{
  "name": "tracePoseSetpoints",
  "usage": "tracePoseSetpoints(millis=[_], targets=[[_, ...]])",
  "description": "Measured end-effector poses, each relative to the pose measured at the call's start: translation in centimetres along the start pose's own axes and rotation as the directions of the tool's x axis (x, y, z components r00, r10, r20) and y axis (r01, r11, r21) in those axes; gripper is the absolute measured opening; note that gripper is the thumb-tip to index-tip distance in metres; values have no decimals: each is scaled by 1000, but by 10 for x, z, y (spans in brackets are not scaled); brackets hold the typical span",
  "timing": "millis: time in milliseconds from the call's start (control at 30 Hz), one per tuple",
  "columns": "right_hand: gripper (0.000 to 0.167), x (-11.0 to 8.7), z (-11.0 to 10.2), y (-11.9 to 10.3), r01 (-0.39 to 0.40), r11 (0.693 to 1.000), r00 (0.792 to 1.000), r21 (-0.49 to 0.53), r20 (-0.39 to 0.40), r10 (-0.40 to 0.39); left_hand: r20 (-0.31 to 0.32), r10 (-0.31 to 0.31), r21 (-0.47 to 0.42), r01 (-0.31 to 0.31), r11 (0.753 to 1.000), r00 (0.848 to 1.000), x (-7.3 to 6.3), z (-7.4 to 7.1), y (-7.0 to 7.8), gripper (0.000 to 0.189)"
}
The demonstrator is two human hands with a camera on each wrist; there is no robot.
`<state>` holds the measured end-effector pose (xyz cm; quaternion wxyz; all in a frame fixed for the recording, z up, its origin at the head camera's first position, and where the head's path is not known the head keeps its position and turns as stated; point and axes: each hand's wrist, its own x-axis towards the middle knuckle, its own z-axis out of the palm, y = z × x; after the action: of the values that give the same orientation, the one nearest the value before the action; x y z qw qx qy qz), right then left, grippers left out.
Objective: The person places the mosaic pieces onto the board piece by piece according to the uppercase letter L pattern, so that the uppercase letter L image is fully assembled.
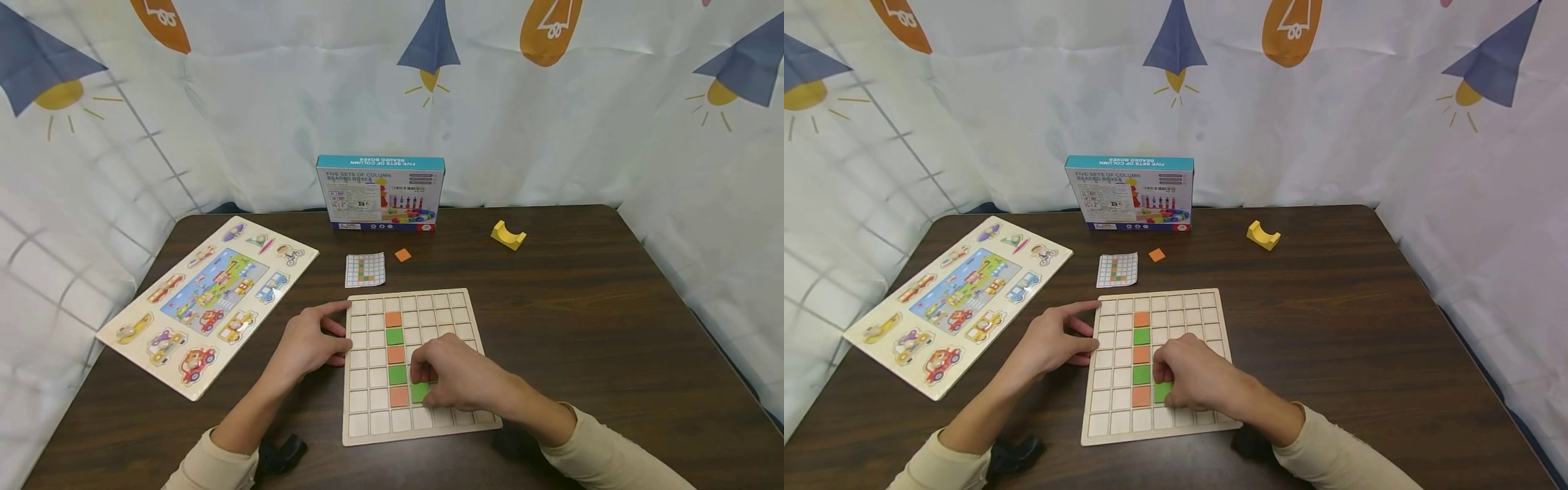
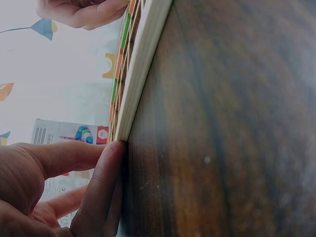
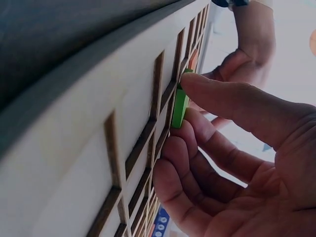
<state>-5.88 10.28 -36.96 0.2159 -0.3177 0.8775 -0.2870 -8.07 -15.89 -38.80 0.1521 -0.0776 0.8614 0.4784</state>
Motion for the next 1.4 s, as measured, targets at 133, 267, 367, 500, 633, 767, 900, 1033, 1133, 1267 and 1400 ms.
tracePoseSetpoints(millis=[133,267,367,500,633,767,900,1033,1133,1267,1400], targets=[[28,0,1,-1,10,1000,1000,-7,-10,-10,1,-1,6,1,1000,1000,0,0,0,73],[27,0,1,-1,23,1000,1000,-11,-15,-23,2,-6,10,6,1000,1000,0,0,1,73],[27,0,1,-1,28,1000,999,-11,-16,-28,3,-8,14,8,1000,1000,0,0,0,73],[27,0,2,-1,25,1000,1000,-15,-15,-26,3,-8,18,8,1000,1000,0,0,0,73],[26,0,1,-1,21,1000,1000,-13,-12,-22,3,-6,15,6,1000,1000,0,0,0,72],[25,0,0,0,17,1000,1000,4,-9,-17,5,-5,12,5,1000,1000,0,0,0,72],[25,0,0,2,6,999,1000,32,-14,-5,7,-3,12,3,1000,1000,0,0,0,72],[23,2,-1,5,-18,998,1000,63,-21,20,7,-4,6,4,1000,1000,0,0,0,72],[21,3,-4,7,-39,995,999,91,-22,41,7,-5,1,5,1000,1000,0,0,-1,72],[19,7,-12,12,-64,991,997,120,-31,68,6,0,-5,0,1000,1000,0,0,0,72],[17,14,-23,18,-80,988,994,136,-59,88,3,-1,-4,1,1000,1000,0,0,-1,72]])
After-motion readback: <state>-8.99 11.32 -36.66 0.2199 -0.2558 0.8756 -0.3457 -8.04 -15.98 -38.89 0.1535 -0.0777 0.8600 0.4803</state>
